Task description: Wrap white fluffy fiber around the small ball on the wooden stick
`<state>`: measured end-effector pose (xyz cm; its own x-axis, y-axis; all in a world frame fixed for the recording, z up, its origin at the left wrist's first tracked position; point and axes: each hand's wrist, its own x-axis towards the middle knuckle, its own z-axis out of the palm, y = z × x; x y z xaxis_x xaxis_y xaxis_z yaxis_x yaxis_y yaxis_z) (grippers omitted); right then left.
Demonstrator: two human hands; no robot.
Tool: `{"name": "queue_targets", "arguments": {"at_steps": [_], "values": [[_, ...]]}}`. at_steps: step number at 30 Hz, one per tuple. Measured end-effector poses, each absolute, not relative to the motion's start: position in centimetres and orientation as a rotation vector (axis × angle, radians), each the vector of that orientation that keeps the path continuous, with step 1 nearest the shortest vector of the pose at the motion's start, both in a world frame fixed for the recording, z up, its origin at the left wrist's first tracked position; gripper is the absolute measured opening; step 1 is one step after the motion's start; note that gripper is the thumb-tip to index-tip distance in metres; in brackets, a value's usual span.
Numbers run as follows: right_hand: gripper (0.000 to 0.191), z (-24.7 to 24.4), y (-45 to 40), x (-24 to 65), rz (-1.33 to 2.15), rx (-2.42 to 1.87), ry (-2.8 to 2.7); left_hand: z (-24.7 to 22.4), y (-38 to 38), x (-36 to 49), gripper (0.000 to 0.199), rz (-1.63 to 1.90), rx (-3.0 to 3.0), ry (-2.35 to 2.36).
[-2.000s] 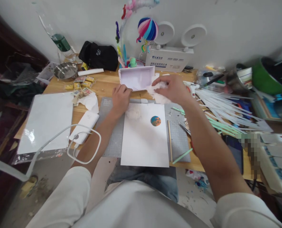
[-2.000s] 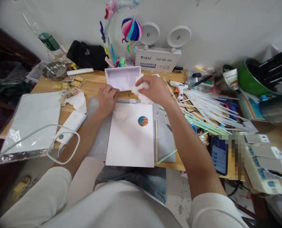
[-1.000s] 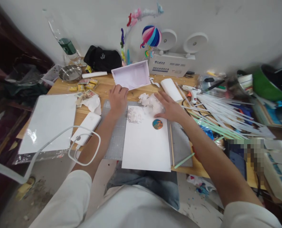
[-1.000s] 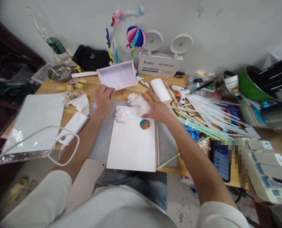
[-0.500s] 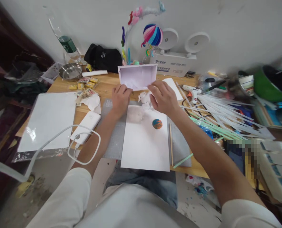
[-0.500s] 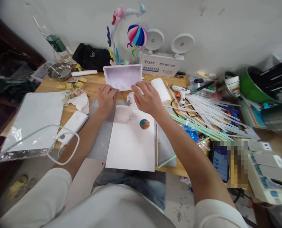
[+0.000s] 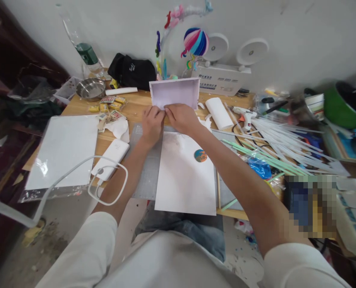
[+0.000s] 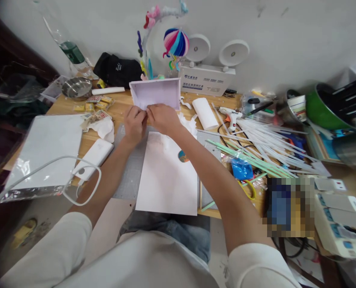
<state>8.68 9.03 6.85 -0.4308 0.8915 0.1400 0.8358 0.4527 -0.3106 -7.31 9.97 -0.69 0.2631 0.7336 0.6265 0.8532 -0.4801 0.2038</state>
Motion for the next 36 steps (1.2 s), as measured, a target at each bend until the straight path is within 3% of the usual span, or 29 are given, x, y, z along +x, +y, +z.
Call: {"name": "queue_targets", "arguments": {"at_steps": [9,17,30,36], "values": [[0.047,9.3,10.7,10.1,0.111,-1.201,-2.758,-0.8,9.9,-7.1,0.034,-0.992,-2.389,-1.343],[0.034,7.9,11.7,12.0,0.070,-1.371,-2.870,-1.2,10.4,-7.4,0.026,-0.964,-2.417,-1.389],[0.029,4.2,6.6,18.8,0.273,-1.387,-2.302,-0.9,10.9,-7.5,0.019,-0.962,-2.398,-1.658],[0.038,2.0,3.9,19.8,0.239,-1.477,-1.917,-0.5,10.7,-7.7,0.015,-1.044,-2.308,-1.700]]}}
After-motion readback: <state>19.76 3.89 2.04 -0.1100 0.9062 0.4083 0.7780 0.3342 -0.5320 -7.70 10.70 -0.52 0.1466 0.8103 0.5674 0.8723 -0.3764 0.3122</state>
